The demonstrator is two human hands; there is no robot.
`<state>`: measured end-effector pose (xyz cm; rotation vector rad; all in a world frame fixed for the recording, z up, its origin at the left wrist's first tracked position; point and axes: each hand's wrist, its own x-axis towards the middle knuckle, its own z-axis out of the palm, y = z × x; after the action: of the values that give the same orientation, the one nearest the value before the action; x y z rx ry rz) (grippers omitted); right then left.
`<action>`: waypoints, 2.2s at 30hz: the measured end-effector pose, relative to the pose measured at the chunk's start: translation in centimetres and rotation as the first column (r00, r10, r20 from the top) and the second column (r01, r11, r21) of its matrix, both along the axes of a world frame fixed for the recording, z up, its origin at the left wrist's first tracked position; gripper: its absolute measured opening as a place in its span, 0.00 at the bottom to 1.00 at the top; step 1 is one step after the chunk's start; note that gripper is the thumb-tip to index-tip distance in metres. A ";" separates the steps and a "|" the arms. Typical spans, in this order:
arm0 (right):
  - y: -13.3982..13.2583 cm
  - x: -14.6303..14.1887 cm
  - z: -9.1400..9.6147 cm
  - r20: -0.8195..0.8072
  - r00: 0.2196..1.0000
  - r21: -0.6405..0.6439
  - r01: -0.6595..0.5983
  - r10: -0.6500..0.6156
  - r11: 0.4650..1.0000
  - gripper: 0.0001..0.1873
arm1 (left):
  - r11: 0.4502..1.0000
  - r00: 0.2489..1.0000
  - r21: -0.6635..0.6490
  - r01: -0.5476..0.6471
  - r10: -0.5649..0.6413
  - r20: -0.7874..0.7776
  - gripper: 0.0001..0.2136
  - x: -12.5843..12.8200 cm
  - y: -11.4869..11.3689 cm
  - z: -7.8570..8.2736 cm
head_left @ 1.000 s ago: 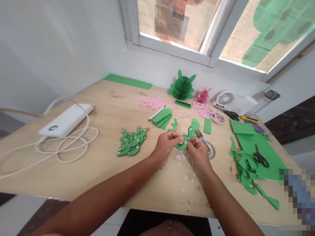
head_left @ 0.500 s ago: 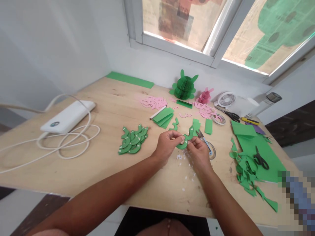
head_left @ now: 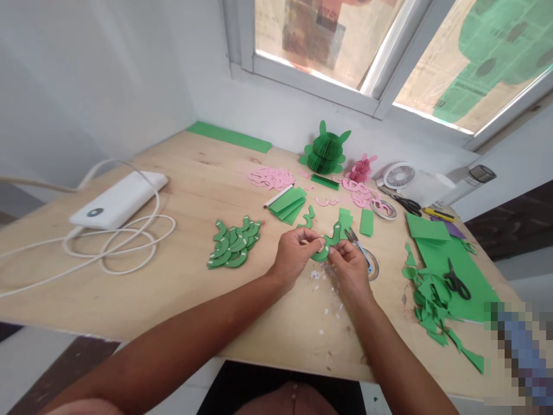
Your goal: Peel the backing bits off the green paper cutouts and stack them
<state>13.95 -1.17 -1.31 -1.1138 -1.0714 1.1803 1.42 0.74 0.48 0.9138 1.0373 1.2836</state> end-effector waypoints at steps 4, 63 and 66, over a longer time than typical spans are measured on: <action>0.0 0.1 -0.1 0.018 1.000 0.010 0.004 -0.004 1.000 0.08 | 1.000 1.000 0.004 -0.003 0.003 -0.002 0.07 -0.1 0.0 0.1; 0.2 0.7 0.6 0.055 0.997 0.078 -0.056 0.052 0.995 0.06 | 0.963 0.949 -0.081 0.257 -0.236 0.210 0.07 -1.3 0.8 0.6; 0.3 0.7 0.5 0.043 0.998 0.075 -0.058 0.054 0.996 0.06 | 0.960 0.950 -0.082 0.268 -0.249 0.190 0.07 -1.4 0.9 0.6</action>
<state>14.61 -0.91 -0.80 -1.0586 -1.1762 1.1553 0.03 1.63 1.08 0.8081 0.8076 1.0584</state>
